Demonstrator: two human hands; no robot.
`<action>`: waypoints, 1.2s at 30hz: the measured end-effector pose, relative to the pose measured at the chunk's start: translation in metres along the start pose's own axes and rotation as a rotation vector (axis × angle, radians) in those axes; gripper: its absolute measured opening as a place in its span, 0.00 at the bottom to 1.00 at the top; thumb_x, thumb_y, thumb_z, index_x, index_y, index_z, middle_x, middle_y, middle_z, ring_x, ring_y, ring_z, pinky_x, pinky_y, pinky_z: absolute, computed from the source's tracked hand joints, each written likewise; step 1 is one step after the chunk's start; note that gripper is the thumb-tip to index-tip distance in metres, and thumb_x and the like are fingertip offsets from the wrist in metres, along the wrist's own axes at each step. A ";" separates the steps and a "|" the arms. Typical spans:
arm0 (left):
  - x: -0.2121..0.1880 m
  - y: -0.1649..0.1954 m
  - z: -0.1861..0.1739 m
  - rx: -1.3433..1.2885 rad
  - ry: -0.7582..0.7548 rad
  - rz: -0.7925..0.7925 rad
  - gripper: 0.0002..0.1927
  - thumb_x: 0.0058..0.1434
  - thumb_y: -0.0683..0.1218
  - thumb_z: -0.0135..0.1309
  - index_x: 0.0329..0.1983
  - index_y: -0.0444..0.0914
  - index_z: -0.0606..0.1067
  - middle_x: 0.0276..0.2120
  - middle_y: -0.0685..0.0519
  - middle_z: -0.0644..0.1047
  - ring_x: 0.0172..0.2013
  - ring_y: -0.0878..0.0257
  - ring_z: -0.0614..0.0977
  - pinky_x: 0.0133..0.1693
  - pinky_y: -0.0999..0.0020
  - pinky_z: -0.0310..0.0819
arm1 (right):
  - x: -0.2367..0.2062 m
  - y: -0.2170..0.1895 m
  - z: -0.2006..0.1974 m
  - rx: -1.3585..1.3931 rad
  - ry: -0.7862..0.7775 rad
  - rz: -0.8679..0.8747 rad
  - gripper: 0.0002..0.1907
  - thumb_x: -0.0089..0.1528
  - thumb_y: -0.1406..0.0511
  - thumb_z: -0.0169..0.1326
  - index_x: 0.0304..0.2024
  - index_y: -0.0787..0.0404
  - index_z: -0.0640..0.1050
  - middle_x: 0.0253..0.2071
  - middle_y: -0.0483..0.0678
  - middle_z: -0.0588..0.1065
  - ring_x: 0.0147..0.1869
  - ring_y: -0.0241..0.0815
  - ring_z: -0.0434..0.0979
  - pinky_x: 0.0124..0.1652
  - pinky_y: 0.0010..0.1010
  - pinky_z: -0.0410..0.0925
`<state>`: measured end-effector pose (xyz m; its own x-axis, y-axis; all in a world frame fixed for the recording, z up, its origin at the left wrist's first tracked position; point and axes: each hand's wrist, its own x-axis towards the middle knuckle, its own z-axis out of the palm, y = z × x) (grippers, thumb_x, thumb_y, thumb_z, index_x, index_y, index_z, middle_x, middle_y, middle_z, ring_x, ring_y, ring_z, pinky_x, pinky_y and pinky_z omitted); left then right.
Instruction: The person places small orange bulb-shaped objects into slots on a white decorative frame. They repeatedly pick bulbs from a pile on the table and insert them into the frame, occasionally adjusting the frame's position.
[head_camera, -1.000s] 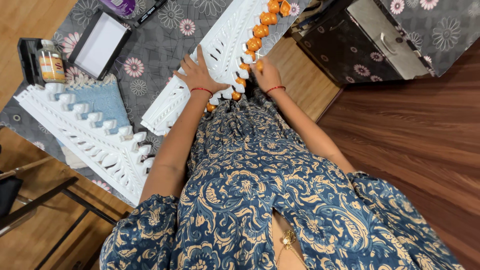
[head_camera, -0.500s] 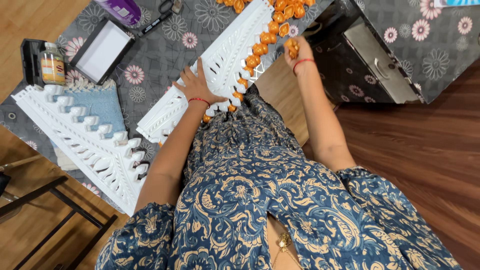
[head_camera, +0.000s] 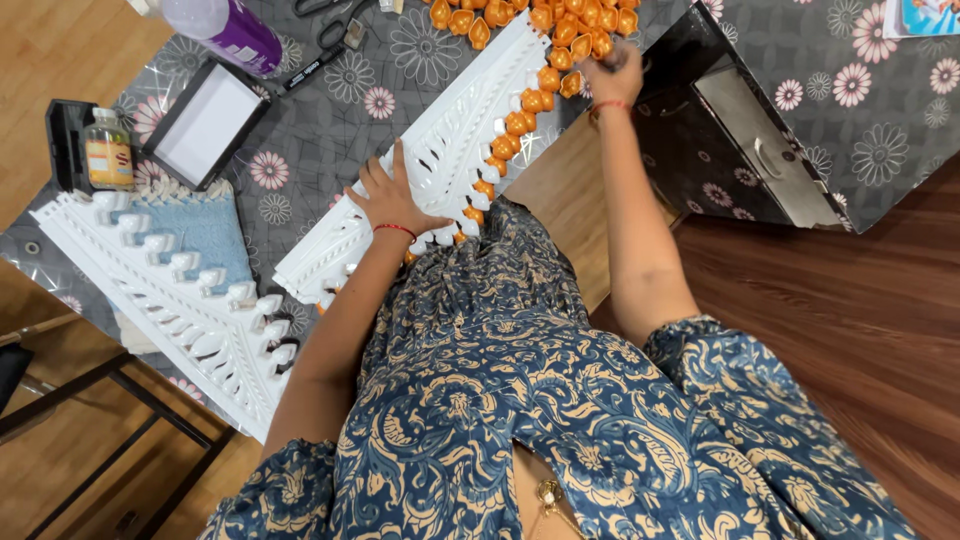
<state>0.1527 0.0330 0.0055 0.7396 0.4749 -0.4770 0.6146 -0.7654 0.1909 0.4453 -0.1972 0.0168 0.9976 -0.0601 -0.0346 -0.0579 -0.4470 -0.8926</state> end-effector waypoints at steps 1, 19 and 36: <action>0.000 0.001 -0.001 0.008 -0.001 0.000 0.86 0.23 0.75 0.75 0.79 0.53 0.35 0.71 0.37 0.51 0.71 0.39 0.51 0.61 0.20 0.44 | -0.011 0.009 0.004 -0.105 0.003 -0.022 0.41 0.46 0.62 0.83 0.54 0.65 0.74 0.43 0.49 0.76 0.46 0.41 0.75 0.47 0.33 0.74; 0.000 -0.006 0.002 0.030 -0.037 -0.004 0.86 0.25 0.76 0.74 0.79 0.51 0.33 0.71 0.36 0.50 0.71 0.37 0.50 0.61 0.20 0.44 | -0.047 0.027 0.000 -0.333 -0.128 -0.511 0.34 0.50 0.71 0.73 0.57 0.66 0.73 0.52 0.57 0.74 0.42 0.44 0.81 0.41 0.34 0.76; -0.017 -0.007 0.001 0.031 -0.052 0.009 0.86 0.26 0.77 0.72 0.79 0.52 0.31 0.74 0.36 0.48 0.73 0.37 0.49 0.63 0.22 0.43 | -0.171 -0.014 0.049 -0.826 -0.367 -0.642 0.12 0.56 0.64 0.63 0.38 0.65 0.78 0.45 0.56 0.72 0.49 0.54 0.76 0.42 0.38 0.74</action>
<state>0.1362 0.0298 0.0115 0.7290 0.4455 -0.5197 0.5990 -0.7827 0.1693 0.2775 -0.1372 0.0130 0.7943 0.6030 0.0738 0.6024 -0.7662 -0.2234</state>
